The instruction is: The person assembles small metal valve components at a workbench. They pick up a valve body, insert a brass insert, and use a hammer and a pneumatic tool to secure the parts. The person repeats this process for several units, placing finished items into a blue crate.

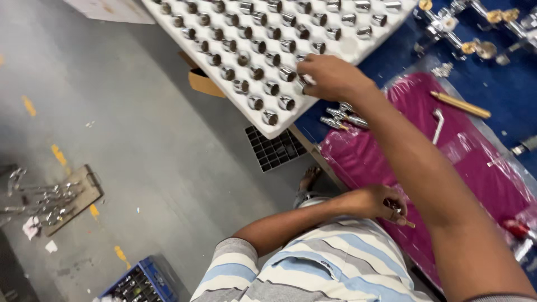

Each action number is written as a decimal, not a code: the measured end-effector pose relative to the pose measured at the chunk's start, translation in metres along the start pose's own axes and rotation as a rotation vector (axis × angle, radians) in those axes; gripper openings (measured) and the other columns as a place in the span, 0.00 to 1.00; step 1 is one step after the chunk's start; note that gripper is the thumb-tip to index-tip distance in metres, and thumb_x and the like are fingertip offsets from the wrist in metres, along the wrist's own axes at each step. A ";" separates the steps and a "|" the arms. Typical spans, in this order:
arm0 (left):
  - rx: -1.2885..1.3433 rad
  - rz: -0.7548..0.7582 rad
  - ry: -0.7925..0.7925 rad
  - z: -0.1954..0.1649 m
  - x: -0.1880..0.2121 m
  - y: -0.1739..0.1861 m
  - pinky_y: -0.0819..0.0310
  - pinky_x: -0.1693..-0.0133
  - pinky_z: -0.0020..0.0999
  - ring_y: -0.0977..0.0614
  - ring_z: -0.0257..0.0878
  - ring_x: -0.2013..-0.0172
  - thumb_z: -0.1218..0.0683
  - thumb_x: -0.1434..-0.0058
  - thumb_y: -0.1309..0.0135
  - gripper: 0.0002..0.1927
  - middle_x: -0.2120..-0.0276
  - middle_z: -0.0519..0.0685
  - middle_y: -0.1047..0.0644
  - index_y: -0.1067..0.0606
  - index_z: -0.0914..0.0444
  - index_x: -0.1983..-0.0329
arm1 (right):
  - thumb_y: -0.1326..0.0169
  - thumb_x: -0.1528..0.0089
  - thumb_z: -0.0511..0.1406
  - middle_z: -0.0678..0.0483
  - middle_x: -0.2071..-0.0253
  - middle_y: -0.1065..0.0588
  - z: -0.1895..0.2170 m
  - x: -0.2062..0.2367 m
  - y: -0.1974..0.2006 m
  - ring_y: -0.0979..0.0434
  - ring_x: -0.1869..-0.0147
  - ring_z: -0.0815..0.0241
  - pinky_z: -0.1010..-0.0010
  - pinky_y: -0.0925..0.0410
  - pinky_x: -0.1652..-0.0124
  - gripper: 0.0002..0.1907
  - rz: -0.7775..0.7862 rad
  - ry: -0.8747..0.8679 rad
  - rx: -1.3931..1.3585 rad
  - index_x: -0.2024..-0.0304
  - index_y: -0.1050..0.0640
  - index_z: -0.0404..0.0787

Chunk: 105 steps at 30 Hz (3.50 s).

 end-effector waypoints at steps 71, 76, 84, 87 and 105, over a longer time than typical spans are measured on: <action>0.813 0.289 0.067 0.027 -0.104 -0.107 0.32 0.61 0.28 0.26 0.33 0.60 0.43 0.27 0.47 0.19 0.55 0.45 0.24 0.27 0.63 0.47 | 0.29 0.39 0.32 0.44 0.51 0.25 -0.005 0.464 -0.109 0.22 0.50 0.48 0.61 0.28 0.52 0.25 -1.010 -0.782 -0.048 0.44 0.24 0.29; 0.583 0.182 -0.037 0.030 -0.102 -0.112 0.28 0.36 0.38 0.25 0.41 0.36 0.43 0.24 0.51 0.23 0.35 0.52 0.27 0.23 0.65 0.40 | 0.29 0.40 0.32 0.46 0.52 0.25 -0.009 0.466 -0.123 0.21 0.51 0.51 0.63 0.27 0.53 0.26 -1.038 -0.850 -0.094 0.42 0.23 0.32; 0.356 0.210 -0.101 -0.001 -0.094 -0.113 0.39 0.30 0.43 0.37 0.44 0.29 0.46 0.37 0.37 0.39 0.30 0.53 0.39 0.36 0.62 0.26 | 0.31 0.41 0.29 0.47 0.52 0.25 -0.017 0.474 -0.136 0.21 0.51 0.52 0.64 0.27 0.54 0.28 -1.026 -0.870 -0.047 0.39 0.23 0.35; 0.227 0.164 -0.069 -0.003 -0.095 -0.117 0.36 0.29 0.43 0.33 0.44 0.28 0.48 0.37 0.35 0.39 0.29 0.53 0.34 0.35 0.61 0.25 | 0.33 0.40 0.27 0.47 0.50 0.25 -0.024 0.475 -0.142 0.21 0.50 0.53 0.64 0.27 0.53 0.27 -1.027 -0.872 -0.101 0.37 0.23 0.36; -0.650 -0.128 -0.212 0.030 -0.197 -0.135 0.28 0.42 0.47 0.25 0.60 0.45 0.59 0.59 0.28 0.46 0.41 0.64 0.32 0.34 0.65 0.34 | 0.56 0.23 0.38 0.53 0.65 0.30 -0.101 0.568 -0.199 0.26 0.71 0.64 0.69 0.31 0.71 0.12 -1.135 -1.116 -1.012 0.50 0.30 0.34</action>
Point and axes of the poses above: each hand's wrist, its own x-axis away from the middle knuckle, its own y-axis out of the back of the hand, z = x × y, the point moved 3 cm from there along -x, towards the middle knuckle
